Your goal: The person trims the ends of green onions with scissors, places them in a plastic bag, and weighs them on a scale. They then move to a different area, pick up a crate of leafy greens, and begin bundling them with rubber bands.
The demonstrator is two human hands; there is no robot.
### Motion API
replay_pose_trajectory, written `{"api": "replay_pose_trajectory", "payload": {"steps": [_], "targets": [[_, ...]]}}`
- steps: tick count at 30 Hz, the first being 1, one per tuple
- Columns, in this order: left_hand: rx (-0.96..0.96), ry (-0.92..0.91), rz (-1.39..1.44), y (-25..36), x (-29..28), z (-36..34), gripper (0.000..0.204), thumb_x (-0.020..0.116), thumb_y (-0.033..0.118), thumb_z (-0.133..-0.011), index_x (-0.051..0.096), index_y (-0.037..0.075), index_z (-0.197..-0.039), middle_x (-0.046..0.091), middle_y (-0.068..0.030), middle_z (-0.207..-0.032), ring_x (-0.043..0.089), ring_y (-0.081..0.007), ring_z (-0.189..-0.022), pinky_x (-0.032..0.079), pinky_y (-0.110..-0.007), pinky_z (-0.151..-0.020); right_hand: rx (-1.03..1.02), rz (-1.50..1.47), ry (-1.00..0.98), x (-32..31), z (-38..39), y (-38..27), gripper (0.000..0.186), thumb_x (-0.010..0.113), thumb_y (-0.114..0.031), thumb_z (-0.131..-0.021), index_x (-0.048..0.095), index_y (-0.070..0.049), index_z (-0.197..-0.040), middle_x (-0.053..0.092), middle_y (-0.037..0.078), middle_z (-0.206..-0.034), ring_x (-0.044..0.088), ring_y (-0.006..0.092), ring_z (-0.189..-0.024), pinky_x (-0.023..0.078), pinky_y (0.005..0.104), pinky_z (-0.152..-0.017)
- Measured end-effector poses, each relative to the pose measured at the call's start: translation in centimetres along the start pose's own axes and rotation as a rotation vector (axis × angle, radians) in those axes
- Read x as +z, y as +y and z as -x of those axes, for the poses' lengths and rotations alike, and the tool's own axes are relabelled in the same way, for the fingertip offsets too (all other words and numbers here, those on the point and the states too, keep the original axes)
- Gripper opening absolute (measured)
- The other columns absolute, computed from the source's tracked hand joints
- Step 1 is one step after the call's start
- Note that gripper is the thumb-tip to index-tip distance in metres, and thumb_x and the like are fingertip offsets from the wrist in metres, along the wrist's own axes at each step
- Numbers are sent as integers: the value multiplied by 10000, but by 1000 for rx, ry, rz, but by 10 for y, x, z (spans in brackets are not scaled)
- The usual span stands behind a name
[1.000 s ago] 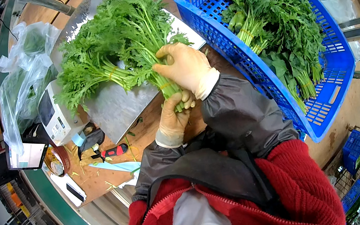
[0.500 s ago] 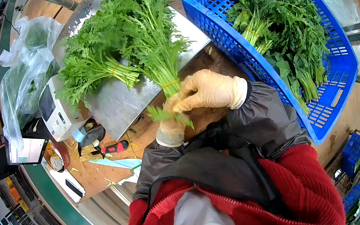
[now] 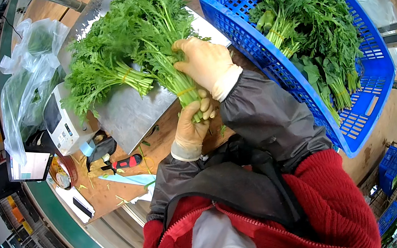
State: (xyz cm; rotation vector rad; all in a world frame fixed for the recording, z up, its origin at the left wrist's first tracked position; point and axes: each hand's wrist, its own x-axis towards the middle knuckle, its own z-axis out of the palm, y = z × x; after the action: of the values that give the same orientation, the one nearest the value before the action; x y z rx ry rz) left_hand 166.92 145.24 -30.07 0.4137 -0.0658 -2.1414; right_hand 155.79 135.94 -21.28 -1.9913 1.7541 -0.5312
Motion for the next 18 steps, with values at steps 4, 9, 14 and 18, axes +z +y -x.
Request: {"api": "replay_pose_trajectory", "payload": {"steps": [4,9,14,18], "targets": [[-3,4,-11,0,0,0,288,596,148,-843,511,9,-1081,522,-43,-772,496,-135,-650,438,-308,-668,-159,136,67,5,-6,2,241,663,-218,-773,648,-128,-996,603,70,-806,617,256,-708,485,353,-616],[-14,31,-16,0,4,1,275,591,145,-845,520,8,-1072,529,-44,-772,500,-132,-646,444,-308,-671,-286,137,199,2,-5,3,166,674,-185,-767,659,-123,-920,603,51,-838,613,253,-720,487,341,-612],[-17,65,-15,4,9,5,249,586,133,-845,534,9,-1056,538,-36,-769,510,-130,-639,458,-292,-662,-223,-217,179,-18,16,3,91,677,-111,-754,643,-65,-825,594,55,-849,595,207,-767,472,295,-673],[11,127,-74,1,5,4,212,583,120,-847,539,14,-1025,549,-37,-772,519,-135,-639,469,-289,-642,111,-709,-941,-67,32,5,175,690,-76,-741,629,-6,-890,588,43,-893,541,104,-792,429,232,-700]]}}
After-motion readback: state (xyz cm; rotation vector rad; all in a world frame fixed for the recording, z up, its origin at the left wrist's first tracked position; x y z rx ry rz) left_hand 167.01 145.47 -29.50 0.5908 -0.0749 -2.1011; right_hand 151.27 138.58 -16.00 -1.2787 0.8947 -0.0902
